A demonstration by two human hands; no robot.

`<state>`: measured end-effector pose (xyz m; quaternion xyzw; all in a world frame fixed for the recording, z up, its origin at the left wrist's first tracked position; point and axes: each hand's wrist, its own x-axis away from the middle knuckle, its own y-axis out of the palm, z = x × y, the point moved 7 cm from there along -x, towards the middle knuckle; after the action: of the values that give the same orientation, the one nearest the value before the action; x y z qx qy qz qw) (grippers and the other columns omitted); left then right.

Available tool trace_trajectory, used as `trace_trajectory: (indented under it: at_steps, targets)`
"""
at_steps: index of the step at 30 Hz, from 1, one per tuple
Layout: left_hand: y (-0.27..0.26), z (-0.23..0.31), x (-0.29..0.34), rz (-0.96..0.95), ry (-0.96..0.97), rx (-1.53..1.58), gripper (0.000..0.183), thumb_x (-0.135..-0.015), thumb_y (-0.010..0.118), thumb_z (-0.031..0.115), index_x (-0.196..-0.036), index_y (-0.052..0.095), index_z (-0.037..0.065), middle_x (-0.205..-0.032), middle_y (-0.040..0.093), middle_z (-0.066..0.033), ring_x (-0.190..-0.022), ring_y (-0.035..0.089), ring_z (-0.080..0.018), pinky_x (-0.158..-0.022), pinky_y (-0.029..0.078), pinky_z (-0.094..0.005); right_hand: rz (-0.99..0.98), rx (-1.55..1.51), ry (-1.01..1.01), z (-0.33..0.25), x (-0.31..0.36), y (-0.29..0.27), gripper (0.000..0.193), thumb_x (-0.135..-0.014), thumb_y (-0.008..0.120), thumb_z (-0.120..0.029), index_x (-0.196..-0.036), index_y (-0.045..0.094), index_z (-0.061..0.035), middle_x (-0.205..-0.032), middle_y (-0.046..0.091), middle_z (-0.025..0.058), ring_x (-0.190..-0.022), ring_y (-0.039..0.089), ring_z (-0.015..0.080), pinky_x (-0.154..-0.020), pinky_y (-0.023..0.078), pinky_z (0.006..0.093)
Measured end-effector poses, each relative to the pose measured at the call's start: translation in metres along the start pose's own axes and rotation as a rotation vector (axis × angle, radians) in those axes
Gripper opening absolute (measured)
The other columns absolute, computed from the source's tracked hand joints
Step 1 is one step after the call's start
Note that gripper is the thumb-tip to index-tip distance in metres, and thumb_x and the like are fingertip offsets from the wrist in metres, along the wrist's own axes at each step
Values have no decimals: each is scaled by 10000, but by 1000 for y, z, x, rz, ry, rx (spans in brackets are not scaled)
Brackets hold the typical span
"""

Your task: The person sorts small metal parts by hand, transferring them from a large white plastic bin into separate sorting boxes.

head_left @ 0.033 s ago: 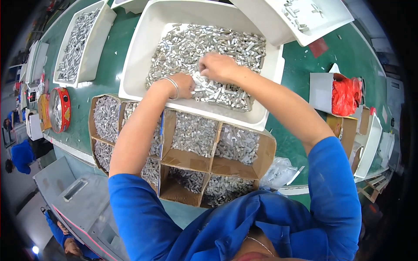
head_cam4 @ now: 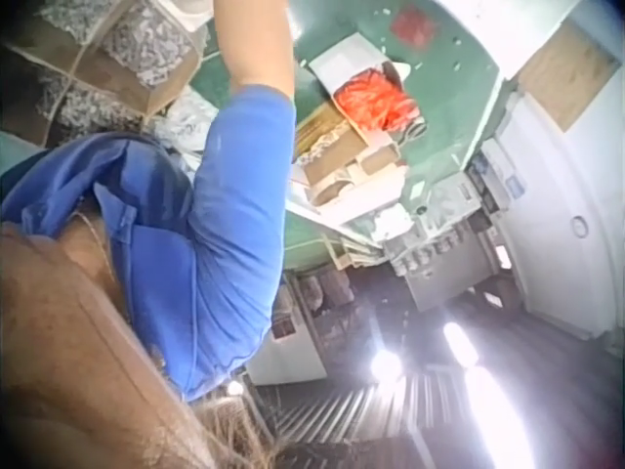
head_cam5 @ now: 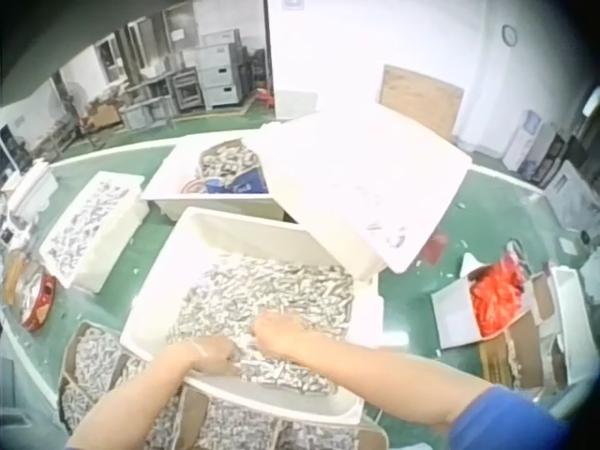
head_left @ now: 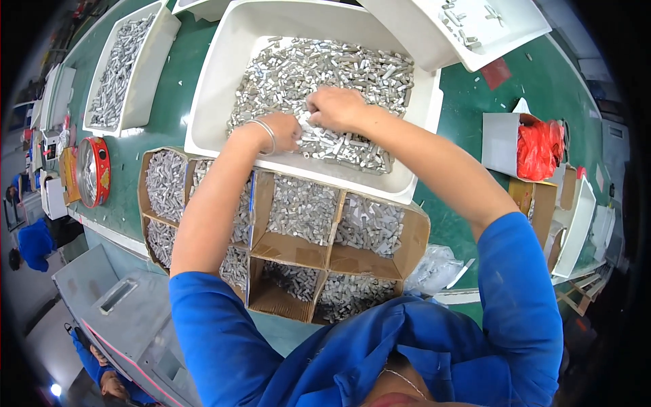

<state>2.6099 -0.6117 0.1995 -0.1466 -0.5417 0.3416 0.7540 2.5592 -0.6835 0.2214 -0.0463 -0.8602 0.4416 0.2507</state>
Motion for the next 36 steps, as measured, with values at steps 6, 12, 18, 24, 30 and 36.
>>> trace_trajectory:
  at_steps: [6, 12, 18, 24, 30, 36]
  targets:
    - [-54, -38, 34, 480, -27, 127, 237, -736, 450, 199, -844, 557, 17, -810, 574, -191, -771, 550, -312, -715, 419, -361, 6, 248, -110, -26, -9, 23, 228, -679, 558, -120, -881, 592, -21, -928, 551, 140, -913, 546, 247, -710, 459, 342]
    - [-36, -44, 42, 339, -122, 332, 206, -738, 427, 163, -868, 519, 32, -825, 567, -188, -816, 537, -325, -730, 408, -372, -57, -668, 55, 3, -20, 17, 100, -706, 515, -101, -762, 568, -37, -780, 566, 107, -615, 591, 197, -506, 469, 313]
    - [-22, -24, 28, 97, -384, -99, 300, -700, 556, 247, -932, 552, 57, -928, 577, -155, -900, 541, -292, -771, 424, -355, -113, -1585, 42, 4, -19, 13, 139, -738, 506, -82, -864, 462, -42, -785, 547, 97, -635, 581, 165, -558, 521, 266]
    - [-15, -27, 19, 99, -294, -145, 357, -650, 629, 269, -923, 571, 47, -952, 574, -154, -912, 545, -278, -791, 427, -356, -183, -1533, 67, -3, -18, 18, 118, -722, 514, -73, -831, 482, -43, -765, 551, 85, -652, 570, 137, -549, 510, 266]
    - [-16, -27, 20, 71, -284, -235, 288, -670, 572, 197, -922, 572, 57, -936, 576, -159, -922, 540, -279, -793, 423, -366, -93, 169, -71, -26, 1, 29, 162, -694, 522, -58, -842, 587, -40, -885, 599, 102, -858, 572, 245, -710, 465, 344]
    - [-27, -43, 30, 271, -301, 107, 292, -701, 500, 231, -936, 537, 62, -931, 568, -182, -891, 535, -321, -773, 409, -398, -129, 176, -81, -24, 5, 26, 189, -714, 500, -47, -882, 586, -47, -910, 594, 110, -878, 569, 244, -715, 463, 354]
